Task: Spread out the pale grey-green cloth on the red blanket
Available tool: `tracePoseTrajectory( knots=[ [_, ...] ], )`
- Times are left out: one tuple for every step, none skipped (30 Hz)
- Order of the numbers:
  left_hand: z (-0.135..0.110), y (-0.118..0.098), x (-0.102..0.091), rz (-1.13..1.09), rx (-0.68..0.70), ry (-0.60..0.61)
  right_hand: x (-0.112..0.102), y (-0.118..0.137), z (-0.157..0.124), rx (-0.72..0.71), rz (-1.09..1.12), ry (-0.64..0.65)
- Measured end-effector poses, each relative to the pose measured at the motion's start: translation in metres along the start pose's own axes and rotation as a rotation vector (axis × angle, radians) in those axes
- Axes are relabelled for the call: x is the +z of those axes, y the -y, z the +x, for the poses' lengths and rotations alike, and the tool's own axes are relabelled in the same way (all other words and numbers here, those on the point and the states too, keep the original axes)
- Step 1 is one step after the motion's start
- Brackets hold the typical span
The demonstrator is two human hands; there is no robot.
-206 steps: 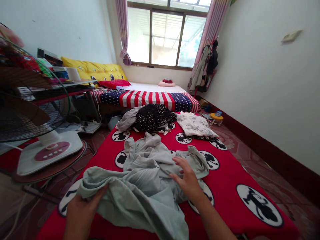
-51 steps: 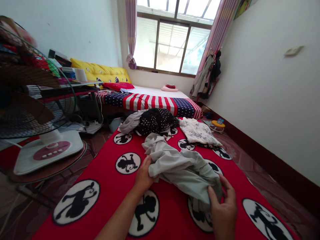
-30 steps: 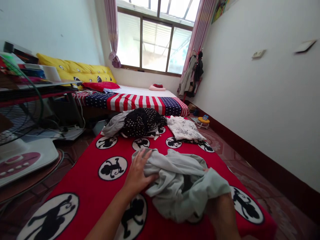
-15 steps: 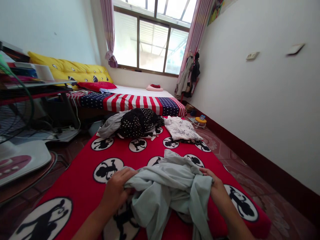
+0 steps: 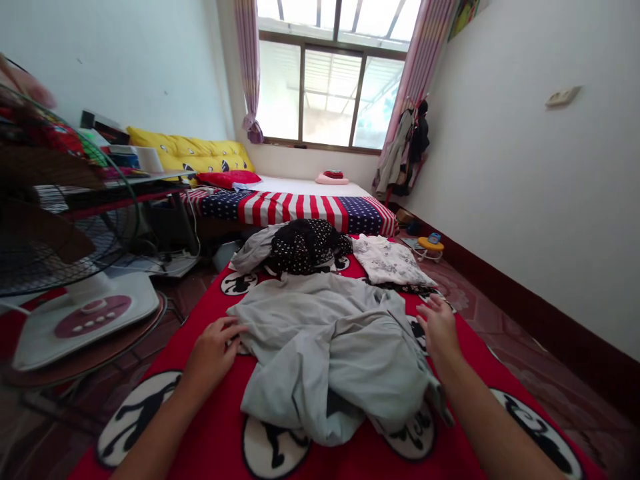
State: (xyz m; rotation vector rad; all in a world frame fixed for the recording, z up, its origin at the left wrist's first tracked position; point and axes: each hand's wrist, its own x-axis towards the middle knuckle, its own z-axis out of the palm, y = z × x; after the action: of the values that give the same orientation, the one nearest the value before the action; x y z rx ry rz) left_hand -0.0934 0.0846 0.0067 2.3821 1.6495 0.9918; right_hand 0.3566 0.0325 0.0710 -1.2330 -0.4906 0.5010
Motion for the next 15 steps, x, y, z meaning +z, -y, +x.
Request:
tracePoseTrajectory(
  knots=[
    [-0.008, 0.008, 0.004, -0.007, -0.011, 0.004, -0.009, -0.006, -0.011, -0.039, -0.081, 0.021],
    [-0.015, 0.013, 0.006, -0.018, -0.021, 0.003, -0.018, -0.01, -0.024, -0.095, -0.179, 0.078],
    [-0.021, 0.016, 0.006, -0.034, -0.034, -0.003, -0.027, -0.012, -0.038, -0.167, -0.293, 0.163],
    [-0.023, 0.016, 0.004, -0.053, -0.049, -0.015, -0.034, -0.011, -0.052, -0.25, -0.41, 0.259],
    [-0.024, 0.013, 0.001, -0.076, -0.063, -0.031, -0.04, -0.008, -0.066, -0.337, -0.511, 0.347],
    [-0.022, 0.008, -0.003, -0.1, -0.074, -0.054, -0.044, -0.005, -0.08, -0.42, -0.586, 0.413],
    [-0.02, 0.0, -0.007, -0.127, -0.082, -0.079, -0.046, 0.0, -0.094, -0.502, -0.644, 0.465],
    [-0.016, -0.01, -0.01, -0.155, -0.087, -0.101, -0.048, 0.003, -0.106, -0.578, -0.686, 0.508],
    [-0.013, -0.021, -0.012, -0.184, -0.084, -0.107, -0.049, 0.006, -0.118, -0.643, -0.715, 0.542],
    [-0.011, -0.034, -0.014, -0.21, -0.072, -0.085, -0.05, 0.008, -0.129, -0.697, -0.734, 0.568],
    [-0.011, -0.047, -0.014, -0.229, -0.049, -0.038, -0.052, 0.007, -0.139, -0.742, -0.749, 0.592],
    [-0.011, -0.06, -0.014, -0.235, -0.024, 0.029, -0.053, 0.005, -0.149, -0.781, -0.754, 0.617],
    [-0.014, -0.071, -0.013, -0.23, 0.003, 0.108, -0.054, 0.001, -0.158, -0.812, -0.747, 0.653],
    [-0.018, -0.08, -0.011, -0.217, 0.025, 0.185, -0.055, -0.005, -0.166, -0.83, -0.727, 0.699],
    [-0.024, -0.087, -0.008, -0.202, 0.039, 0.251, -0.056, -0.013, -0.173, -0.83, -0.707, 0.761]
  ],
)
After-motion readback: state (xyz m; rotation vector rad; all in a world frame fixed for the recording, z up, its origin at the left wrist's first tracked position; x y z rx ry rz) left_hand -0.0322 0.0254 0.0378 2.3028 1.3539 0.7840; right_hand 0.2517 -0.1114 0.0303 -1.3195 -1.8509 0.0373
